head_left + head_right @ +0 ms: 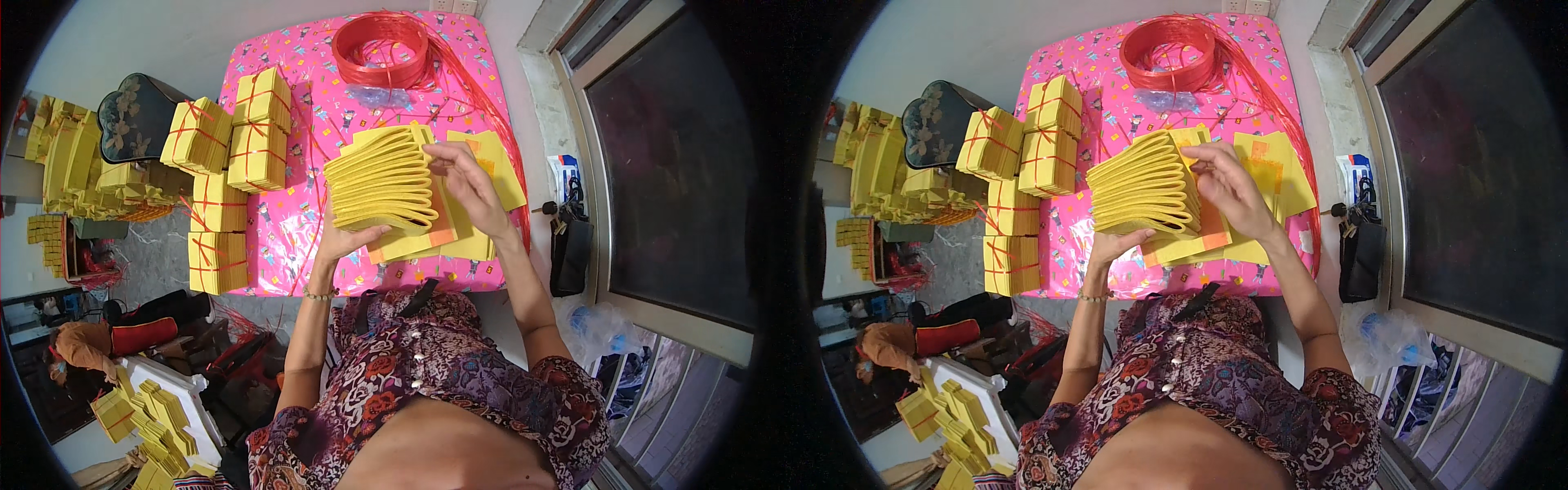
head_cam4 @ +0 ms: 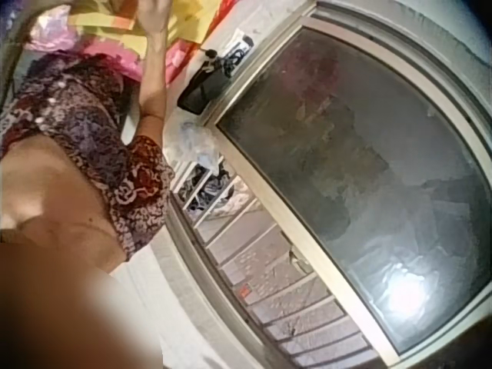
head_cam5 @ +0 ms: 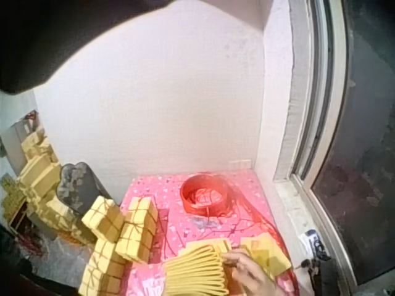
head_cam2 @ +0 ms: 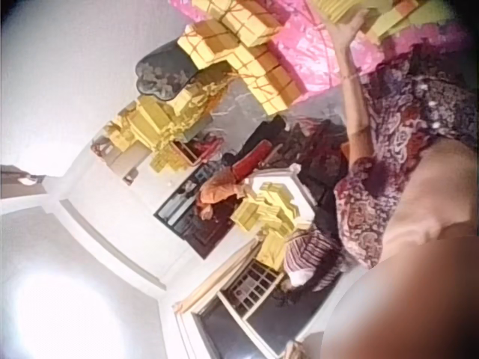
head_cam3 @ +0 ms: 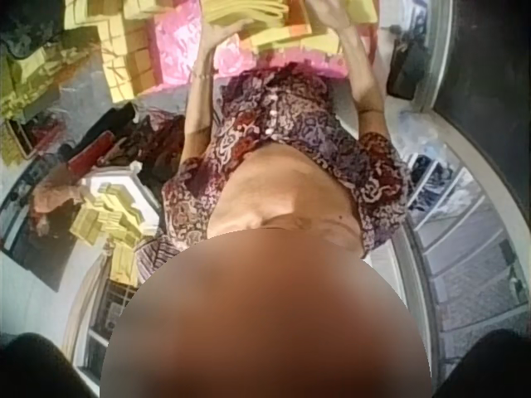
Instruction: Stacking and counting sheets of yellow joss paper.
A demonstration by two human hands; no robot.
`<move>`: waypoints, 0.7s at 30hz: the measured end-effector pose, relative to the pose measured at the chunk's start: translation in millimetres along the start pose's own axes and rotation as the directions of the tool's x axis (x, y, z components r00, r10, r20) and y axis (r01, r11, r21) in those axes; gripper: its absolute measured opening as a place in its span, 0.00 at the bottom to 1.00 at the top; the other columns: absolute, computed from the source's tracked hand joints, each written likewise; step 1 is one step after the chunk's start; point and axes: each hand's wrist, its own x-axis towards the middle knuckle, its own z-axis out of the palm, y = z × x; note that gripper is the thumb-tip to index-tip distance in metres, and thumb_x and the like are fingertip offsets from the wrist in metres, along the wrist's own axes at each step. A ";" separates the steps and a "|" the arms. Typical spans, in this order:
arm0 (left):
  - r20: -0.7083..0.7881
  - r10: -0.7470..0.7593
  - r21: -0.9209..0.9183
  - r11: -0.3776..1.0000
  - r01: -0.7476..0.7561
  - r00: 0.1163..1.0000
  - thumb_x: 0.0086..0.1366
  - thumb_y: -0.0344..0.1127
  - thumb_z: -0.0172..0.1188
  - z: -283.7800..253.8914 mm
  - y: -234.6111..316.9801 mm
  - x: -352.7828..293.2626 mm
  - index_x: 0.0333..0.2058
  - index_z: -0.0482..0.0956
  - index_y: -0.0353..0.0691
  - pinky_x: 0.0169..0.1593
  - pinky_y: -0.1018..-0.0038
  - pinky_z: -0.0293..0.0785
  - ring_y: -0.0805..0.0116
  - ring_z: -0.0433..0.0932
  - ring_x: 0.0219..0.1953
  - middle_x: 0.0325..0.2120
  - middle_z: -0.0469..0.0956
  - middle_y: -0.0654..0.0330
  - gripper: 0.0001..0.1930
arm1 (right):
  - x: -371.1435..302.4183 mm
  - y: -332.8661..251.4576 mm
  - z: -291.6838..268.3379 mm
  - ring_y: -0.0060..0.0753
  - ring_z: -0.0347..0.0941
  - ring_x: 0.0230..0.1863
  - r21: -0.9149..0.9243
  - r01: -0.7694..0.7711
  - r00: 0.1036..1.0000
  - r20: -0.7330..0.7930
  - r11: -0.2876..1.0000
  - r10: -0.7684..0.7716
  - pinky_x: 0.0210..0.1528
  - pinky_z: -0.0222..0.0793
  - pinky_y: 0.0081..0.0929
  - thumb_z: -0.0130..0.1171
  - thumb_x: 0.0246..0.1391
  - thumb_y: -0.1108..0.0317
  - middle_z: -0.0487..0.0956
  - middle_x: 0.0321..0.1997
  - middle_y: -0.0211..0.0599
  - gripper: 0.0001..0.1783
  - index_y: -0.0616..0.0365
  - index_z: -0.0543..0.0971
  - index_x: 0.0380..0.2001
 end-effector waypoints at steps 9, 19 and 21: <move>-0.152 -0.028 -0.232 0.973 -0.008 0.988 0.48 0.34 0.74 1.3 3.6 -19.3 0.50 0.72 0.32 0.49 0.70 0.75 0.65 0.78 0.45 0.42 0.78 0.55 0.31 | 0.8 -3.4 21.8 0.28 0.66 0.52 -0.147 0.023 0.976 -0.211 0.989 -0.054 0.57 0.61 0.27 0.60 0.58 0.60 0.69 0.48 0.36 0.22 0.61 0.73 0.51; -0.112 -0.226 -0.546 0.828 0.130 0.968 0.49 0.37 0.73 14.9 11.1 -43.0 0.58 0.62 0.32 0.53 0.68 0.73 0.60 0.76 0.50 0.49 0.74 0.52 0.40 | -15.9 -4.0 32.3 0.43 0.56 0.66 -0.179 -0.180 0.977 0.084 0.967 0.197 0.65 0.56 0.40 0.66 0.49 0.53 0.58 0.65 0.47 0.51 0.59 0.49 0.68; -0.100 -0.252 -0.547 0.822 0.159 0.963 0.49 0.36 0.72 14.0 11.4 -48.5 0.58 0.62 0.32 0.54 0.68 0.73 0.60 0.75 0.50 0.49 0.74 0.52 0.40 | -20.6 -6.9 36.8 0.46 0.57 0.65 -0.128 -0.322 0.941 0.060 0.938 0.332 0.65 0.56 0.41 0.64 0.49 0.55 0.59 0.64 0.51 0.52 0.59 0.46 0.69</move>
